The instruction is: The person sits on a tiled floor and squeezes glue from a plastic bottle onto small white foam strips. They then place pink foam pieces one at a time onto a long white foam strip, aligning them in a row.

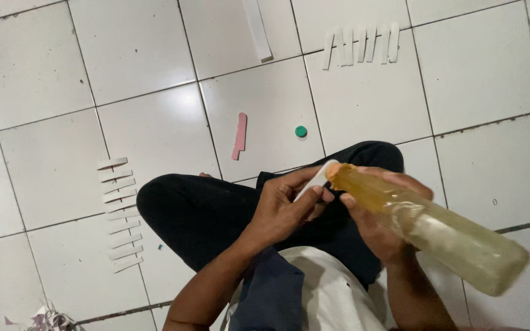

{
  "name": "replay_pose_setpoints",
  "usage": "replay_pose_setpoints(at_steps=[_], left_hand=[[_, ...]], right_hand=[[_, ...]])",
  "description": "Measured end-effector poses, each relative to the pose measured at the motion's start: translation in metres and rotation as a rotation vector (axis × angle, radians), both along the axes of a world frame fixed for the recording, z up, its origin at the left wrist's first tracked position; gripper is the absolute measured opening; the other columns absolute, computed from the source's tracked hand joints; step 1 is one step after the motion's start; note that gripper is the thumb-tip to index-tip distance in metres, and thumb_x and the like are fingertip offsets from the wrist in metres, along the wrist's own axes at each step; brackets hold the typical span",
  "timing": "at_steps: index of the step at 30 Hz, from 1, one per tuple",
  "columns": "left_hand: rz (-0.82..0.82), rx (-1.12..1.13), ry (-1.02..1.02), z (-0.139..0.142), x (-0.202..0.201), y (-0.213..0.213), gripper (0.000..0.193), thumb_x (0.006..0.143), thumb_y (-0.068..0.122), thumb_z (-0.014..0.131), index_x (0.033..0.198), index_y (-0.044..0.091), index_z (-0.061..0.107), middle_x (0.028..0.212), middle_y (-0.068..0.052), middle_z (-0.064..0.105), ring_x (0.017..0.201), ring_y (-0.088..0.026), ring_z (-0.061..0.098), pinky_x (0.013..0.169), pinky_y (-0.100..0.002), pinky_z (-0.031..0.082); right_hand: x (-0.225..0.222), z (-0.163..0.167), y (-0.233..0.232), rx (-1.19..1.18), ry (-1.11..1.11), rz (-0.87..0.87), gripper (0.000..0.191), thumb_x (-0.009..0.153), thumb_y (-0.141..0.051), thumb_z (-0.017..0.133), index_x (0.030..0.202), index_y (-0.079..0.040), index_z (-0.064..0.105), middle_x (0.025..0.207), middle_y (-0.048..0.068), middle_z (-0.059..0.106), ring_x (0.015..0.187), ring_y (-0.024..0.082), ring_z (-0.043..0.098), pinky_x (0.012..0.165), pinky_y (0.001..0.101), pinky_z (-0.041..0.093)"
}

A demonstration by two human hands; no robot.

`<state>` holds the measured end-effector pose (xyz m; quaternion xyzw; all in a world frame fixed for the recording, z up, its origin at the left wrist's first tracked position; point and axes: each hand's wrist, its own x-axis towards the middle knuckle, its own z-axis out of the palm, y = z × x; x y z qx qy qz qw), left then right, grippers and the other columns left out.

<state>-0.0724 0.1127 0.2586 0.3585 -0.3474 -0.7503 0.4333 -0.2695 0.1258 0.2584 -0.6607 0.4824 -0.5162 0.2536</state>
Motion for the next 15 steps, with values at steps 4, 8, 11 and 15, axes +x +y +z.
replay_pose_setpoints(at_steps=[4,8,11,15], left_hand=[[0.0,0.102,0.015,-0.012,0.004,-0.001,0.035,0.103,0.008,0.057,0.136,-0.002,0.06,0.094,-0.007,0.072,0.063,-0.006,0.056,0.054,-0.021,0.045],[0.084,0.203,-0.062,-0.05,0.012,-0.017,0.017,0.1,0.012,0.057,0.114,0.002,0.06,0.097,-0.009,0.078,0.074,-0.012,0.07,0.066,-0.025,0.055],[0.218,0.111,-0.184,-0.099,0.009,-0.048,0.017,0.101,0.012,0.065,0.109,-0.002,0.067,0.095,-0.007,0.072,0.083,-0.011,0.067,0.075,-0.026,0.053],[0.304,0.093,-0.483,-0.162,0.0,-0.105,0.02,0.093,0.016,0.071,0.105,-0.001,0.074,0.09,-0.005,0.072,0.08,-0.01,0.063,0.071,-0.026,0.051]], right_hand=[[-0.003,-0.014,-0.018,0.073,0.174,-0.214,0.052,0.092,0.001,0.083,0.13,0.002,0.047,0.121,0.02,0.066,0.111,0.027,0.068,0.099,0.0388,0.06],[-0.029,-0.025,-0.027,0.104,-0.204,-0.179,0.05,0.1,0.0,0.079,0.137,0.001,0.046,0.123,0.018,0.064,0.118,0.025,0.067,0.104,0.0351,0.061],[-0.051,-0.031,-0.026,0.132,-0.352,-0.236,0.048,0.1,-0.001,0.079,0.137,0.0,0.047,0.123,0.018,0.065,0.117,0.024,0.069,0.104,0.0342,0.062],[-0.073,-0.045,-0.028,0.149,-0.327,-0.328,0.045,0.103,0.0,0.077,0.136,0.001,0.046,0.124,0.018,0.062,0.118,0.024,0.069,0.105,0.0345,0.063]])
